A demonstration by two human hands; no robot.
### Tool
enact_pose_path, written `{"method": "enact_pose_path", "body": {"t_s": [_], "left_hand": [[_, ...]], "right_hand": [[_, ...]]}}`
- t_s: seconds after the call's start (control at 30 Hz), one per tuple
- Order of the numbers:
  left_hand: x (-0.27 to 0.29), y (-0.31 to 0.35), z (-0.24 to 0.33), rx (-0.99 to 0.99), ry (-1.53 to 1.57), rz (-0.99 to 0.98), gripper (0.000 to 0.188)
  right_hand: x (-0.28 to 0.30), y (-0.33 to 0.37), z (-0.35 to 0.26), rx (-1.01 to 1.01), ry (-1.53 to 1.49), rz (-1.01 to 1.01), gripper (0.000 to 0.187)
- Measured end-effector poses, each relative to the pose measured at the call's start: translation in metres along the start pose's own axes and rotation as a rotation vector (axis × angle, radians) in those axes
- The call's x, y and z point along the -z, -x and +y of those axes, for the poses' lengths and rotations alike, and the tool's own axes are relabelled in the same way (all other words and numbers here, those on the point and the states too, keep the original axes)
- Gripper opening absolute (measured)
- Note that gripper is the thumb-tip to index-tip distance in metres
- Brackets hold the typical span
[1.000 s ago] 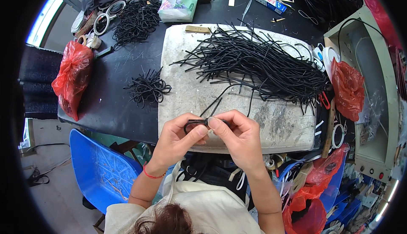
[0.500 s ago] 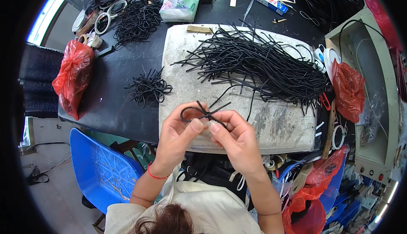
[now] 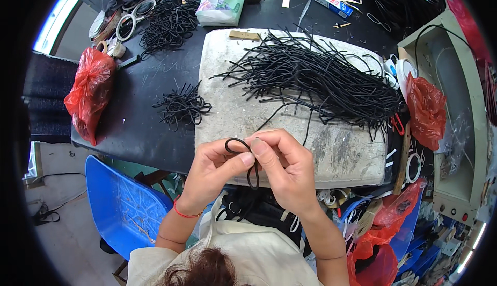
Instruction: The person sits at a cluttered workbench and repeatedly ties black cords into loops by hand. They pick up individual cords from a large pile, form a loop, and secure it with a knot before placing the finished item on the table.
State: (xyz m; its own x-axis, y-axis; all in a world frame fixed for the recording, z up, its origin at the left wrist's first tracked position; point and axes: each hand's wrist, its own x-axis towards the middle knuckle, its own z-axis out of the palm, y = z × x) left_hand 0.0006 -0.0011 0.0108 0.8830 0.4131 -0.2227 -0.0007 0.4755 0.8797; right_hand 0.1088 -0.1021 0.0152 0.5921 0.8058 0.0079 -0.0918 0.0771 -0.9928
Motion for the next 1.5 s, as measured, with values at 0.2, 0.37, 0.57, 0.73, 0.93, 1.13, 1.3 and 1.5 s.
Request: {"method": "enact_pose_path", "body": {"t_s": [0.2, 0.37, 0.57, 0.73, 0.93, 1.13, 1.3, 1.5], "left_hand": [[-0.004, 0.003, -0.004, 0.058, 0.059, -0.005, 0.009], [-0.005, 0.001, -0.008, 0.047, 0.132, 0.066, 0.012], [-0.011, -0.006, -0.005, -0.055, 0.28, 0.205, 0.016], [-0.011, -0.002, -0.009, -0.072, 0.012, 0.123, 0.02], [-0.011, -0.001, -0.011, 0.017, -0.118, 0.064, 0.013], [-0.024, 0.0, -0.021, -0.472, -0.777, 0.178, 0.01], [-0.009, -0.003, -0.02, -0.144, -0.359, 0.184, 0.014], [0.0, -0.003, -0.017, -0.118, -0.274, 0.156, 0.017]], "right_hand": [[0.003, -0.003, -0.001, -0.13, 0.042, 0.017, 0.02], [-0.001, -0.012, 0.0, -0.181, -0.125, 0.086, 0.023], [0.005, 0.006, -0.002, -0.12, 0.106, 0.127, 0.022], [0.009, 0.003, 0.008, 0.022, 0.152, 0.14, 0.012], [0.01, 0.002, 0.002, -0.065, 0.108, 0.126, 0.011], [0.003, -0.003, 0.022, -0.011, 0.197, 0.328, 0.019], [0.006, -0.006, 0.007, -0.28, -0.131, 0.184, 0.014], [0.014, 0.01, 0.002, -0.21, -0.025, 0.073, 0.012]]}}
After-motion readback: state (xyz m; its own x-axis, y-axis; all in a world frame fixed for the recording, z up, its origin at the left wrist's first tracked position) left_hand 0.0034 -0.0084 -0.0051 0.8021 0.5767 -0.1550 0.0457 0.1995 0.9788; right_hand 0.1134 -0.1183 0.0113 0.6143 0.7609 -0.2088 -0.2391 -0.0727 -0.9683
